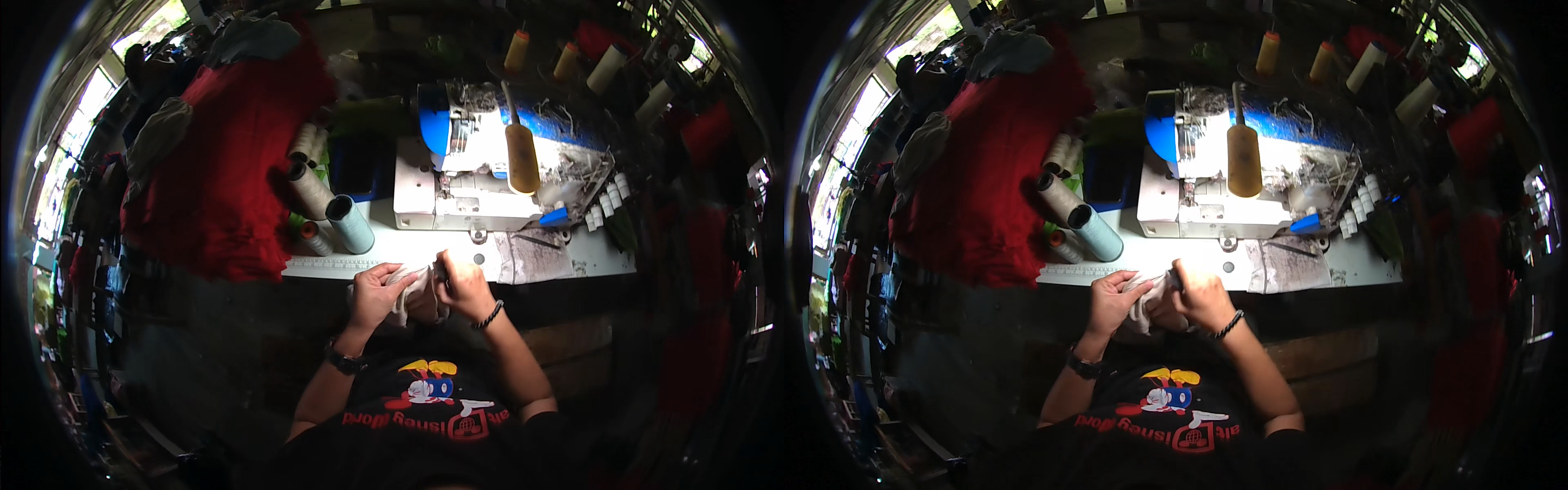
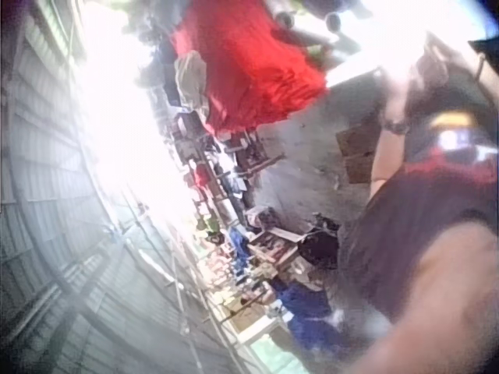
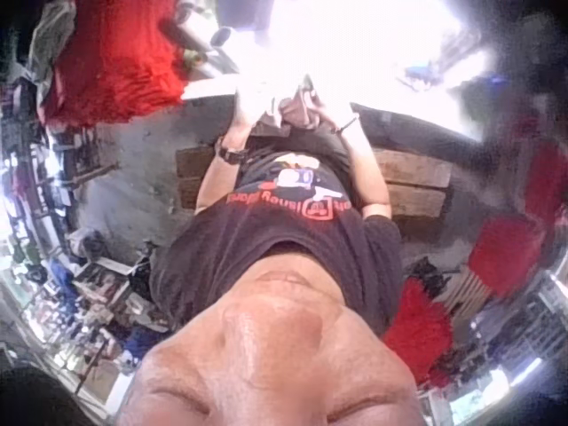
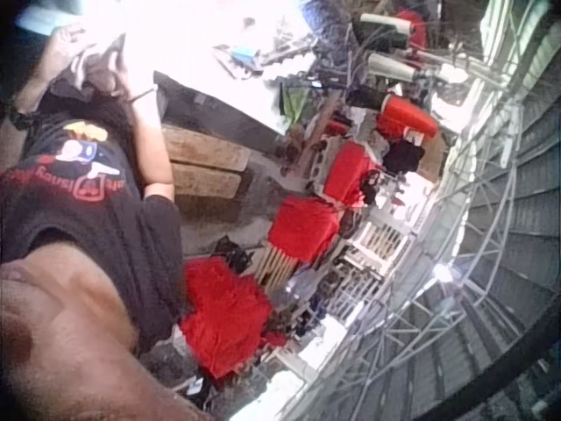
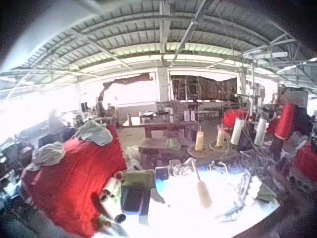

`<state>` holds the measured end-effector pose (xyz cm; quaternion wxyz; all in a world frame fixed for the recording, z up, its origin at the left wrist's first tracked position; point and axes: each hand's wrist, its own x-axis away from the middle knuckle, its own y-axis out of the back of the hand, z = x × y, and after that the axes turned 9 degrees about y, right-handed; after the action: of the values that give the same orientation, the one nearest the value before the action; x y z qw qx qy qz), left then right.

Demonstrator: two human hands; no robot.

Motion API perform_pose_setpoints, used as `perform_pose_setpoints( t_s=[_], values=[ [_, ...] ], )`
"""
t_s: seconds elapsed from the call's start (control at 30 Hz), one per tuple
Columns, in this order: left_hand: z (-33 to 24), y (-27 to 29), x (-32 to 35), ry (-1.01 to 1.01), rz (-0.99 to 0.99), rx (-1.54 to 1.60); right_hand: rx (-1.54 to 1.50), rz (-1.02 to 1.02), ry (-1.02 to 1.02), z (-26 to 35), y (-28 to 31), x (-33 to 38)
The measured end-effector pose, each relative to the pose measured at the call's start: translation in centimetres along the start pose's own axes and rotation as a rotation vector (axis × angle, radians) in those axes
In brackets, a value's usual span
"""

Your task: The person uses a pair of scissors to trim the edges of a piece of light-colored fabric held in their hands. The task is performed at a sewing station with a sewing machine and spools of thread visible in the background.

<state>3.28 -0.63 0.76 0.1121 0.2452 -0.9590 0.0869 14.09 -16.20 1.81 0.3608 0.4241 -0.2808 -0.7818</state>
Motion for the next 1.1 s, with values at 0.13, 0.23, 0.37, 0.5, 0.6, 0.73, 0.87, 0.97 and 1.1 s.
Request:
perform_pose_setpoints(
  t_s=[0.13,0.23,0.37,0.5,0.6,0.73,0.87,0.97,1.1],
  values=[
    [1.6,-1.3,0.1,-0.020,-0.011,-0.086,0.038,0.049,-0.001,-1.7,-0.3,1.3],
    [1.7,-1.3,-0.2,0.011,0.016,-0.042,0.012,-0.025,0.020,0.0,0.0,1.5],
    [0.5,-1.2,0.4,0.025,0.045,0.117,-0.269,-0.101,0.072,5.1,1.0,-0.1],
    [1.2,-1.1,0.2,-0.009,0.033,-0.213,-0.019,-0.013,-0.071,0.0,-0.1,1.9],
    [1.3,-0.7,0.1,0.016,0.046,0.010,-0.135,-0.035,0.080,3.3,0.6,0.8],
    [0.0,-1.1,1.0,0.093,0.043,-0.121,0.081,0.168,-0.076,-1.0,0.2,2.8],
    [2.0,0.1,0.0,0.040,0.036,-0.021,-0.050,0.114,0.041,3.1,1.0,2.1],
    [0.6,0.3,0.8,0.054,0.039,-0.132,0.077,0.132,-0.038,-0.5,1.0,3.7],
    [0.3,1.4,0.3,0.044,0.042,-0.059,0.066,0.139,-0.041,0.6,2.4,3.5]
  ],
)
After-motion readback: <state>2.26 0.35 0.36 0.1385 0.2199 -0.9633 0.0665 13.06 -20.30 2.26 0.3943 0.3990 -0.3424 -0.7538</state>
